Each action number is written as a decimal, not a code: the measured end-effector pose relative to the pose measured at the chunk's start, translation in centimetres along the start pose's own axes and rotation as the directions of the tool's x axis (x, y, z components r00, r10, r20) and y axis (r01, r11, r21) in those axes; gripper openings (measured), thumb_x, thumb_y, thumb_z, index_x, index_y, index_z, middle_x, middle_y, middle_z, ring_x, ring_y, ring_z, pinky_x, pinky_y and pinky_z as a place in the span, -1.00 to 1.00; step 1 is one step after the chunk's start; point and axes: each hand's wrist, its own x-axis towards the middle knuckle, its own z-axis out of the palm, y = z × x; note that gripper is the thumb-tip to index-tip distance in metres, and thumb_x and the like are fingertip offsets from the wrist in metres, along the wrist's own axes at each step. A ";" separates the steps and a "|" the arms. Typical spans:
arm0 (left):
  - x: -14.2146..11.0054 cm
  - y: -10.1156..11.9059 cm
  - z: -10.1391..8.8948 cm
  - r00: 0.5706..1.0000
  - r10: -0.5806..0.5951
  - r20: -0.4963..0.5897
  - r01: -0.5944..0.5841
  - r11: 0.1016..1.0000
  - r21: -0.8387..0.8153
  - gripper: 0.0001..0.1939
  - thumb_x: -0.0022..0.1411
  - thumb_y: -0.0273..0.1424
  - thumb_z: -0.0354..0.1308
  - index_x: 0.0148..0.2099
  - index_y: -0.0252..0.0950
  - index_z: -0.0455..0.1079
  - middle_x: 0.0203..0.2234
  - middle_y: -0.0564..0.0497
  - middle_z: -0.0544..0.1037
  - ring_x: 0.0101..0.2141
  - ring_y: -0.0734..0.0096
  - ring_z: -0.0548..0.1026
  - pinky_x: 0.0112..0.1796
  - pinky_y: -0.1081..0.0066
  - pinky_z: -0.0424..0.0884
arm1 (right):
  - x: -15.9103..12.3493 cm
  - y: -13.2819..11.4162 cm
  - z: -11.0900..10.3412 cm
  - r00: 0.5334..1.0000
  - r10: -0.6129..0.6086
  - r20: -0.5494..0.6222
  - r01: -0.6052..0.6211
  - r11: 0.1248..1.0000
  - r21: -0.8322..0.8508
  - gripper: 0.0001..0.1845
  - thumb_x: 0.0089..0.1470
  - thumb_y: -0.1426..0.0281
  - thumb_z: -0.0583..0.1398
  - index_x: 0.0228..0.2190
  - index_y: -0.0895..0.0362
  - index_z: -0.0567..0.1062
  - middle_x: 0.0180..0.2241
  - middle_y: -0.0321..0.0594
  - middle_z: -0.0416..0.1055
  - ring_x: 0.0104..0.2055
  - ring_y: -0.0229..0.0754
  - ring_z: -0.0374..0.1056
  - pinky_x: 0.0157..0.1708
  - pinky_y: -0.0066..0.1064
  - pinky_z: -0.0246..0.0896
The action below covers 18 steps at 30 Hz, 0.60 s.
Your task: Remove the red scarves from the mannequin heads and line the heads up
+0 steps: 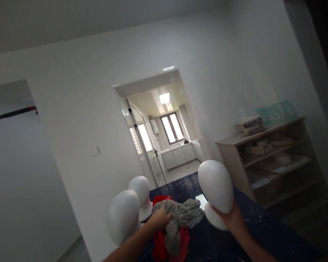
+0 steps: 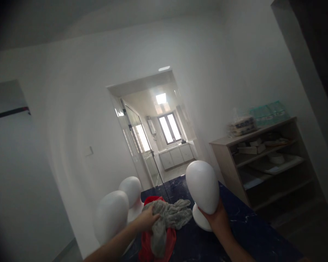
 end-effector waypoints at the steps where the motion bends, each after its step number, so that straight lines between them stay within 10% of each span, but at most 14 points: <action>1: -1.0 -0.5 1.0 0.999 0.035 -0.011 -0.033 0.994 0.106 -0.26 0.03 -0.39 0.37 0.28 -0.42 0.38 0.26 -0.48 0.41 0.30 -0.42 0.30 0.31 -0.17 0.10 | -0.1 -0.3 0.0 1.000 -0.006 0.004 0.006 1.000 0.000 0.10 -0.27 -0.07 0.45 0.23 0.09 0.29 0.15 0.07 0.49 0.16 0.27 0.44 0.14 0.06 0.38; 5: -3.2 -1.5 5.0 0.990 0.121 0.076 -0.143 0.820 0.554 -0.11 0.22 -0.11 0.21 0.52 -0.09 0.02 0.51 -0.31 -0.05 0.42 -0.60 -0.05 0.26 -0.44 -0.04 | -0.3 -1.2 -0.3 1.000 -0.017 0.023 0.017 1.000 0.005 0.02 -0.23 -0.08 0.43 0.20 0.06 0.32 0.14 0.03 0.51 0.16 0.26 0.45 0.16 0.06 0.37; 9: -3.0 -1.9 8.7 0.956 0.224 0.189 -0.293 0.743 0.602 -0.11 0.23 0.05 0.13 0.52 0.00 -0.01 0.53 -0.15 -0.08 0.47 -0.47 -0.25 0.30 -0.49 -0.31 | -0.1 -0.5 -0.3 1.000 -0.016 0.012 0.016 1.000 -0.024 0.06 -0.24 -0.11 0.44 0.20 0.09 0.31 0.12 0.08 0.51 0.16 0.27 0.45 0.14 0.05 0.38; 18: 0.2 -3.8 9.7 0.884 0.319 0.342 -0.466 0.667 0.582 -0.33 0.27 -0.37 -0.06 0.41 -0.26 0.27 0.36 -0.23 0.36 0.45 -0.17 0.04 0.41 -0.23 -0.27 | 0.4 1.3 0.3 0.999 -0.046 0.001 0.046 0.998 -0.051 0.09 -0.23 -0.07 0.45 0.24 0.07 0.24 0.15 0.07 0.48 0.14 0.24 0.46 0.10 0.00 0.41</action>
